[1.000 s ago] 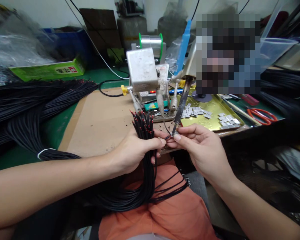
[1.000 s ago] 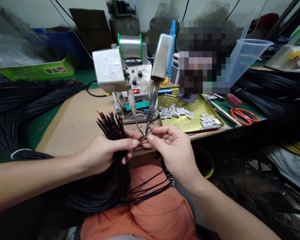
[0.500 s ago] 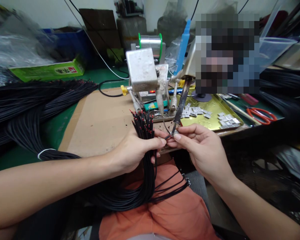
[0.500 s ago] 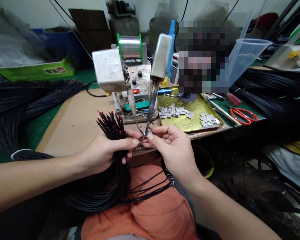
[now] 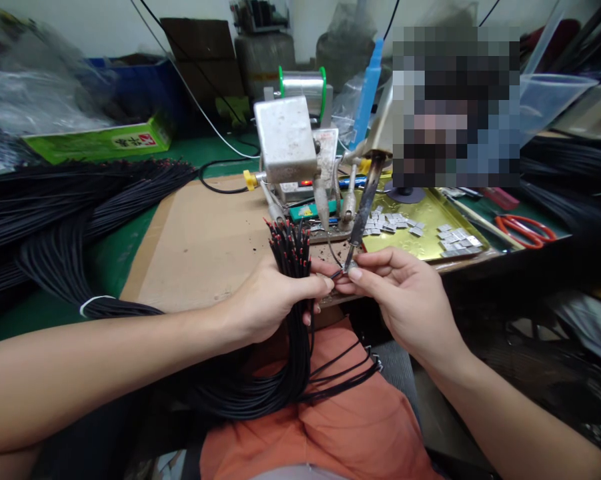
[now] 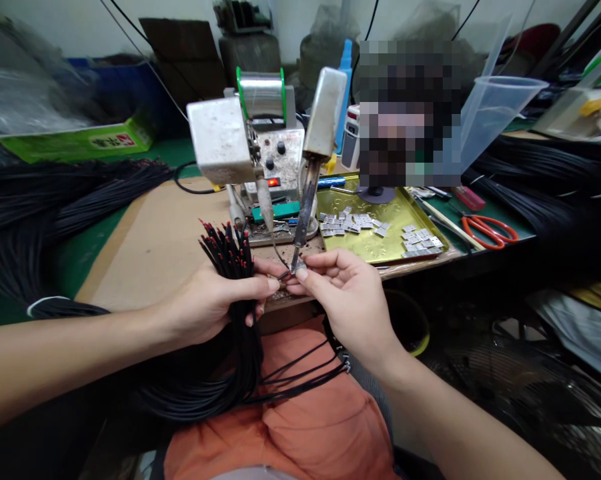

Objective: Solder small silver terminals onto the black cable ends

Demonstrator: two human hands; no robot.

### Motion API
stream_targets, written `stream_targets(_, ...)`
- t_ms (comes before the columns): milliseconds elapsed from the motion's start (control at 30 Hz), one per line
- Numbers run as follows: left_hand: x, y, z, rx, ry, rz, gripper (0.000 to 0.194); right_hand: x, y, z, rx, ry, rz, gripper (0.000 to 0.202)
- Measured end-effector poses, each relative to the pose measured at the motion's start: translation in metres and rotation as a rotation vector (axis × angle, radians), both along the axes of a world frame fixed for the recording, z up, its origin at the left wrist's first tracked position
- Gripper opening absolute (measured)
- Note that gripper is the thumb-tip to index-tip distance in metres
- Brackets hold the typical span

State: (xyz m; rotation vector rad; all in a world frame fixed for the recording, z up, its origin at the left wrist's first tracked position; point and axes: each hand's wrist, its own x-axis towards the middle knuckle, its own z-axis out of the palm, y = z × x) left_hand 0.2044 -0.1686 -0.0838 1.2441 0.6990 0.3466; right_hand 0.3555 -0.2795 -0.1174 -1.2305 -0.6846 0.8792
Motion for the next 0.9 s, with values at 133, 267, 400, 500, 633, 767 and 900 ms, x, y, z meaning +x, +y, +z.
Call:
stream_targets(133,0.0002,0.0002,-0.0004,0.006,0.007,0.000,0.020,0.0006,-0.0008,-0.0007,-0.001,-0.023,-0.005,0.027)
stream_targets(267,-0.0003,0.0004,-0.0009,0.013,-0.006,-0.022,0.018,-0.0006,-0.0009,-0.0025,0.019,-0.041,-0.019,0.026)
stream_targets(400,-0.0012,0.0002,-0.0026,0.011,-0.037,-0.028,0.019,-0.0036,-0.0012,-0.0046,0.047,-0.032,-0.019,0.022)
stream_targets(500,-0.0019,-0.0001,-0.0033,-0.005,-0.043,-0.048,0.019,-0.0059,-0.0017,-0.0053,0.054,-0.027,-0.034,0.020)
stream_targets(633,-0.0033,-0.0002,-0.0030,-0.034,-0.061,-0.081,0.018,-0.0075,-0.0019,-0.0050,0.056,-0.007,-0.047,0.019)
stream_targets(767,-0.0042,0.0000,-0.0035,-0.049,-0.063,-0.084,0.020,-0.0073,-0.0021,-0.0054,0.067,0.003,-0.046,0.019)
stream_targets(900,-0.0044,0.0003,-0.0045,-0.081,-0.068,-0.064,0.021,-0.0073,-0.0027,-0.0064,0.078,0.006,-0.051,0.019)
